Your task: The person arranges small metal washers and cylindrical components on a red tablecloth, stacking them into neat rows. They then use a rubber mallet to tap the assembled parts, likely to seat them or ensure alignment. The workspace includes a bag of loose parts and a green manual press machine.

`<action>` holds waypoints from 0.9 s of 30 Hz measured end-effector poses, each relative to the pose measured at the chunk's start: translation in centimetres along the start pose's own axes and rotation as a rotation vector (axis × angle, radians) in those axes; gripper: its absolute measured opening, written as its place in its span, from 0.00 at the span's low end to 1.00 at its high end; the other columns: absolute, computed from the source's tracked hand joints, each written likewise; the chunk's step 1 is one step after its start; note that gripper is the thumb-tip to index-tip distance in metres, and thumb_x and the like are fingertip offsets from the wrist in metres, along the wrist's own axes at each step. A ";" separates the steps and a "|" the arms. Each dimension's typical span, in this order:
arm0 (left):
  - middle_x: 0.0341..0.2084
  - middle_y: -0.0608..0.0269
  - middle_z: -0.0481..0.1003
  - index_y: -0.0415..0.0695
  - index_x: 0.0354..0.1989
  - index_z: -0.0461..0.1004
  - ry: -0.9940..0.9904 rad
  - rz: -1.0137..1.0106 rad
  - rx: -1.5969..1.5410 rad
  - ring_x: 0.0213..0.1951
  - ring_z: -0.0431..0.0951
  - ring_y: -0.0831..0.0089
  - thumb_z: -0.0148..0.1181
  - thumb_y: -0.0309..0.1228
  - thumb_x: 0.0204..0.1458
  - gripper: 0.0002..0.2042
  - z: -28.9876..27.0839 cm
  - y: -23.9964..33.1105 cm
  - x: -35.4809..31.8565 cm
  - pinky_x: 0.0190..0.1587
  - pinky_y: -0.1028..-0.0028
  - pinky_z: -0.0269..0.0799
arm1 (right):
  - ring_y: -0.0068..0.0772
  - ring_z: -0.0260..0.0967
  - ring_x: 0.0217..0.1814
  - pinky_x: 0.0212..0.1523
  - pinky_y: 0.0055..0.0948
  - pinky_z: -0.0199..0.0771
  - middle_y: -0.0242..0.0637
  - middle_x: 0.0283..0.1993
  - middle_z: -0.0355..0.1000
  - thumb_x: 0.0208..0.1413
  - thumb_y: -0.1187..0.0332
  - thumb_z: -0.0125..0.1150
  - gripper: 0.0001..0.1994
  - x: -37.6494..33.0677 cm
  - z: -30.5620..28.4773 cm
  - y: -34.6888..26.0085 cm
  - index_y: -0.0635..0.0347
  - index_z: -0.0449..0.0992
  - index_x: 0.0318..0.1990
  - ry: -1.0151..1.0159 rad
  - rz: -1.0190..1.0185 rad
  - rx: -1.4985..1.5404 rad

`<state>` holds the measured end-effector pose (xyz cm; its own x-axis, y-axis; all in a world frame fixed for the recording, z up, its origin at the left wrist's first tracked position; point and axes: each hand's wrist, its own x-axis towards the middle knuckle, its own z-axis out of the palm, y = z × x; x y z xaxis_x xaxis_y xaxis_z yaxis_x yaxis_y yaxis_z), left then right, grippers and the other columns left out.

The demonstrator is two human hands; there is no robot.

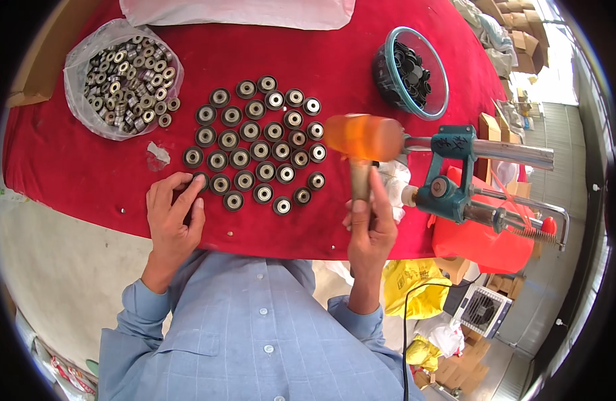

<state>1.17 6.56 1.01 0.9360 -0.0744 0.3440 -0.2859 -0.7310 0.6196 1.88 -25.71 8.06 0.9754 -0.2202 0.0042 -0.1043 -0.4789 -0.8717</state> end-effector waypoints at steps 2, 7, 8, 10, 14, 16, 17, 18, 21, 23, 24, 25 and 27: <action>0.54 0.54 0.78 0.40 0.59 0.84 0.008 0.009 0.005 0.50 0.78 0.58 0.66 0.17 0.52 0.23 0.0 -0.2 0.0 0.55 0.61 0.72 | 0.15 0.70 0.35 0.36 0.21 0.75 0.35 0.55 0.82 0.71 0.80 0.59 0.28 -0.1 0.3 0.1 0.58 0.72 0.77 -0.057 0.086 -0.050; 0.55 0.54 0.78 0.40 0.59 0.84 0.003 0.010 0.007 0.50 0.78 0.58 0.66 0.17 0.54 0.22 0.0 -0.2 -0.1 0.56 0.61 0.73 | 0.15 0.70 0.34 0.37 0.21 0.75 0.35 0.55 0.81 0.71 0.80 0.60 0.28 -2.5 -1.2 1.0 0.59 0.72 0.77 0.043 0.045 0.081; 0.55 0.54 0.77 0.40 0.59 0.84 0.001 0.010 -0.004 0.51 0.78 0.59 0.66 0.17 0.54 0.22 0.1 -0.1 -0.1 0.56 0.62 0.73 | 0.15 0.70 0.34 0.36 0.21 0.75 0.35 0.53 0.82 0.71 0.80 0.60 0.28 -3.1 -0.8 0.7 0.58 0.72 0.77 0.052 0.038 0.085; 0.54 0.56 0.78 0.41 0.58 0.84 0.027 0.018 -0.004 0.49 0.78 0.60 0.67 0.18 0.52 0.23 0.3 -0.2 0.0 0.54 0.61 0.71 | 0.16 0.69 0.32 0.36 0.21 0.75 0.35 0.49 0.82 0.69 0.80 0.61 0.28 -3.2 -0.8 1.8 0.55 0.73 0.76 -0.009 0.048 -0.068; 0.53 0.58 0.79 0.42 0.58 0.85 0.035 0.034 -0.005 0.48 0.78 0.61 0.68 0.18 0.51 0.23 0.3 -0.3 0.0 0.54 0.61 0.70 | 0.17 0.70 0.36 0.38 0.21 0.74 0.33 0.48 0.80 0.72 0.78 0.59 0.27 -4.6 -1.8 0.7 0.57 0.70 0.78 -0.012 0.054 0.000; 0.53 0.58 0.79 0.42 0.58 0.85 0.054 0.037 -0.002 0.48 0.78 0.62 0.68 0.18 0.51 0.23 0.4 -0.4 0.2 0.53 0.61 0.70 | 0.19 0.74 0.39 0.42 0.23 0.78 0.37 0.52 0.82 0.69 0.81 0.61 0.28 -5.6 -2.2 1.1 0.58 0.73 0.76 0.030 0.011 0.003; 0.53 0.58 0.79 0.42 0.58 0.85 0.054 0.039 -0.009 0.48 0.78 0.62 0.68 0.18 0.51 0.23 0.5 -0.3 0.1 0.53 0.62 0.70 | 0.19 0.75 0.39 0.42 0.24 0.78 0.38 0.52 0.82 0.69 0.82 0.60 0.28 -5.9 -2.1 1.7 0.59 0.73 0.76 0.016 0.024 -0.052; 0.54 0.57 0.79 0.42 0.58 0.85 0.034 0.033 -0.002 0.49 0.78 0.61 0.67 0.17 0.52 0.22 0.5 -0.2 0.0 0.54 0.62 0.71 | 0.20 0.75 0.40 0.43 0.24 0.78 0.38 0.53 0.82 0.69 0.82 0.60 0.28 -6.1 -1.7 2.3 0.61 0.72 0.76 0.001 0.036 -0.107; 0.54 0.57 0.78 0.41 0.59 0.85 0.019 0.020 0.011 0.50 0.77 0.61 0.67 0.17 0.53 0.22 0.2 -0.2 -0.1 0.55 0.62 0.72 | 0.23 0.78 0.44 0.46 0.25 0.80 0.42 0.60 0.82 0.69 0.82 0.59 0.27 -6.6 -2.3 2.0 0.65 0.72 0.75 -0.004 0.165 0.004; 0.53 0.58 0.79 0.43 0.58 0.85 0.047 0.031 0.000 0.48 0.78 0.62 0.68 0.18 0.51 0.23 0.3 -0.2 0.2 0.53 0.62 0.70 | 0.24 0.78 0.44 0.45 0.24 0.79 0.39 0.57 0.83 0.69 0.82 0.60 0.27 -7.4 -2.8 2.1 0.65 0.72 0.75 0.064 0.057 0.005; 0.53 0.58 0.79 0.43 0.58 0.85 0.046 0.027 0.004 0.48 0.78 0.62 0.68 0.18 0.52 0.23 0.4 -0.2 0.2 0.53 0.62 0.70 | 0.25 0.77 0.43 0.45 0.22 0.77 0.38 0.53 0.83 0.68 0.82 0.61 0.27 -8.4 -3.3 0.9 0.64 0.74 0.74 0.035 0.121 0.108; 0.53 0.58 0.79 0.43 0.58 0.85 0.046 0.023 0.009 0.48 0.78 0.62 0.68 0.18 0.52 0.22 0.4 -0.3 0.2 0.53 0.62 0.70 | 0.25 0.77 0.42 0.43 0.23 0.76 0.38 0.51 0.83 0.68 0.82 0.62 0.26 -8.4 -2.9 1.1 0.64 0.74 0.74 0.003 0.080 0.040; 0.53 0.59 0.79 0.43 0.58 0.85 0.042 0.028 0.003 0.48 0.78 0.63 0.69 0.18 0.51 0.22 0.5 -0.3 0.1 0.53 0.62 0.70 | 0.25 0.76 0.40 0.41 0.23 0.75 0.39 0.47 0.82 0.67 0.83 0.62 0.26 -8.8 -2.1 2.0 0.65 0.74 0.73 -0.041 0.002 -0.111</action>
<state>1.46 6.42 0.55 0.9181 -0.0664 0.3908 -0.3114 -0.7308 0.6074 -7.33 -26.49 7.34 0.9822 -0.1869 -0.0193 -0.1244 -0.5700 -0.8122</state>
